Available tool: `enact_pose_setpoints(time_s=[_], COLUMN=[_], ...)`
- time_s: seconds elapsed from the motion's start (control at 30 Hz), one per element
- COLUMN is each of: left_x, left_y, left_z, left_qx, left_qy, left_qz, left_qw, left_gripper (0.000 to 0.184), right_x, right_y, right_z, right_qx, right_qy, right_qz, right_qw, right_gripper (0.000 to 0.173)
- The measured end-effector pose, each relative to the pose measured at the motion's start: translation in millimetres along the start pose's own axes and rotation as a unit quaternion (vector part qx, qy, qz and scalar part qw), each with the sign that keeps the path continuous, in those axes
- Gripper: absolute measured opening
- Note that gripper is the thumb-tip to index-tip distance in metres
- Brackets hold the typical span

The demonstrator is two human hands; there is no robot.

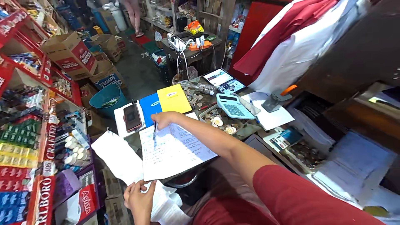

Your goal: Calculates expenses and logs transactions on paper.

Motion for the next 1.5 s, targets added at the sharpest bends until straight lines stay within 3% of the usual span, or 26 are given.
enact_pose_setpoints(time_s=[0.13,0.23,0.37,0.5,0.63,0.73,0.83,0.93,1.1,1.27,1.4,1.5], left_x=[0,0,0,-1,-1,-2,-1,0,-1,-1,-2,-2], left_y=[0,0,-1,-3,-2,-2,-1,2,5,8,7,8], left_z=[0,1,-1,-4,-4,-6,-7,-8,-11,-9,-11,-11], left_qx=[-0.001,0.001,0.013,0.011,0.009,0.008,-0.005,-0.018,-0.026,-0.028,-0.031,-0.034], left_qy=[-0.003,-0.005,-0.010,-0.018,-0.018,-0.014,-0.011,-0.023,-0.040,-0.039,-0.048,-0.053], left_qz=[0.003,0.006,0.006,0.002,-0.005,-0.008,-0.001,0.003,0.003,0.004,0.007,0.006], left_qw=[1.000,1.000,1.000,1.000,1.000,1.000,1.000,1.000,0.999,0.999,0.998,0.998], left_gripper=[0.035,0.035,0.033,0.030,0.030,0.030,0.031,0.028,0.026,0.026,0.024,0.024], right_x=[-1,0,-27,-50,-61,-68,-99,-121,-122,-112,-101,-91], right_y=[-14,-16,-22,-12,-14,-23,-57,-99,-141,-181,-206,-210], right_z=[-14,-28,-12,10,23,29,52,68,75,66,49,47], right_qx=[-0.107,-0.054,0.032,0.046,0.021,0.019,-0.040,-0.155,-0.243,-0.160,-0.002,0.021], right_qy=[0.003,-0.024,-0.081,-0.100,-0.117,-0.180,-0.199,-0.176,-0.176,-0.225,-0.216,-0.191], right_qz=[0.073,0.068,0.081,0.113,0.082,0.064,0.027,-0.073,-0.211,-0.346,-0.356,-0.356], right_qw=[0.992,0.996,0.993,0.987,0.990,0.981,0.979,0.969,0.930,0.897,0.909,0.915], right_gripper=[0.043,0.040,0.036,0.031,0.031,0.024,0.022,0.023,0.018,0.012,0.018,0.028])
Point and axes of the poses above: each hand's wrist, its own x-axis towards the middle knuckle, its own y-axis out of the palm, z = x × y, the point moved 5 cm from there along x, towards the middle knuckle, and after that the axes turned 5 degrees about y, right-handed, at the moved point
